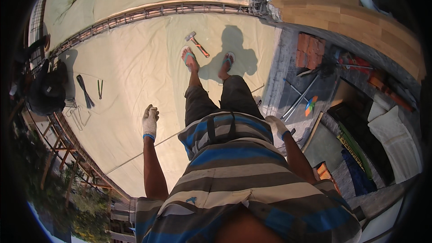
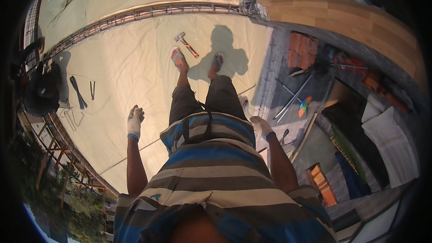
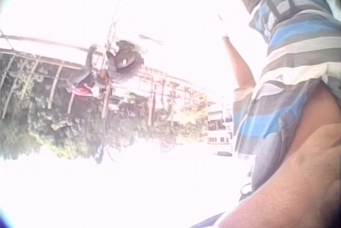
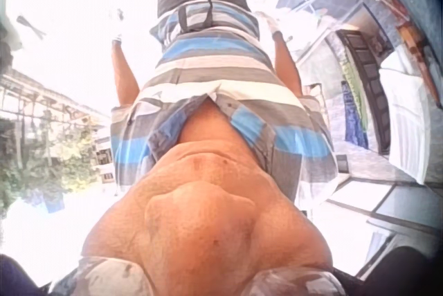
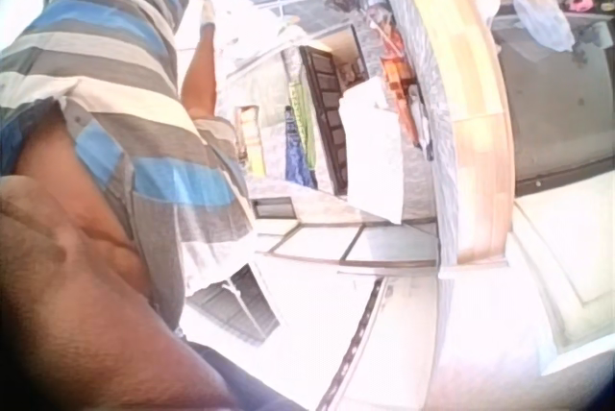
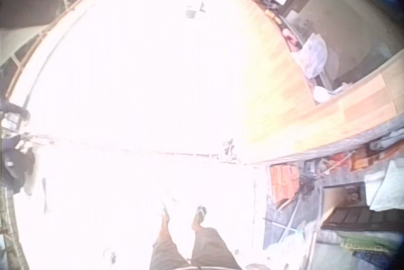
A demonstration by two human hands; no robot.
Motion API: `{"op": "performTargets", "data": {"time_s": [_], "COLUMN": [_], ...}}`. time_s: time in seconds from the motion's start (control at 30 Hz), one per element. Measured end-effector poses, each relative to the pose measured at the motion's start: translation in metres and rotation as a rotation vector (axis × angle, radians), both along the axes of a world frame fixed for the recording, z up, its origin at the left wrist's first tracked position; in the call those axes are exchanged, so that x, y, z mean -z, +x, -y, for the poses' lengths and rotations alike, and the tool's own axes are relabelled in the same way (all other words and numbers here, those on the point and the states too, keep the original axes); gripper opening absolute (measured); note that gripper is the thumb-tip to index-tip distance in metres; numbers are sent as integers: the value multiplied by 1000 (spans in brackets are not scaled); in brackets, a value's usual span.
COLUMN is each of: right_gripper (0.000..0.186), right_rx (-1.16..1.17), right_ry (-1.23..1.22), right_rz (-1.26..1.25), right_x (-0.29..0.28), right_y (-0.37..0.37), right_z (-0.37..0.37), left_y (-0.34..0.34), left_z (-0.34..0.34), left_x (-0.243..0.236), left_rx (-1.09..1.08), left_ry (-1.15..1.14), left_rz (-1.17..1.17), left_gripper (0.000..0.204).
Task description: The person walks onto a rooftop construction area and uses a handheld jigsaw to cut a long wooden plank laid on a tarp. The person positions the plank, starts the jigsaw, and cuts along the plank's length while kneeling.
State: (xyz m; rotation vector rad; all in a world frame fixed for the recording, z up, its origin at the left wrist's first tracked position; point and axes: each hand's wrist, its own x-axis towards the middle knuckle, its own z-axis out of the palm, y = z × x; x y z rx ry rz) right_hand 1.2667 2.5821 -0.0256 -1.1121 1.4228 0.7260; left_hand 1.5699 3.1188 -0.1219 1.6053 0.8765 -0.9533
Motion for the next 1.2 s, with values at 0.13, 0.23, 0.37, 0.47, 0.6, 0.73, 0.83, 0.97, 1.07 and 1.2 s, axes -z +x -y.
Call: {"op": "performTargets", "data": {"time_s": [0.13, 0.23, 0.37, 0.47, 0.6, 0.73, 0.83, 0.97, 1.07, 1.2], "right_gripper": [50, 53, 55, 54, 54, 55, 55, 54, 53, 51], "right_rx": [-325, -498, -364, -341, -329, -366, -339, -248, -145, -40], "right_ry": [-126, -190, -185, -193, -193, -207, -186, -172, -171, -153], "right_rz": [82, 1, 27, 16, -4, 55, 63, 75, 82, 104], "right_x": [15, 25, 15, 13, 2, 3, 8, 8, 12, 16], "right_y": [7, 33, 59, 59, 71, 70, 66, 67, 63, 68], "right_z": [3, -2, -8, -7, -15, -18, -20, -23, -24, -26], "left_y": [-20, -38, -40, -32, -4, 18, 31, 41, 42, 48], "left_z": [-7, -18, -25, -26, -19, -6, 5, 7, 2, -6], "left_x": [6, 19, 21, 22, 19, 16, 11, 18, 28, 35], "left_rx": [1, 12, -3, -3, 20, 56, 77, 115, 134, 161], "left_ry": [5, 13, 22, 9, 14, -11, -25, -37, -37, -25], "left_rz": [-75, -116, -141, -130, -90, -60, -46, -39, -52, -47], "left_gripper": [62, 58, 56, 57, 59, 61, 61, 61, 59, 52]}}
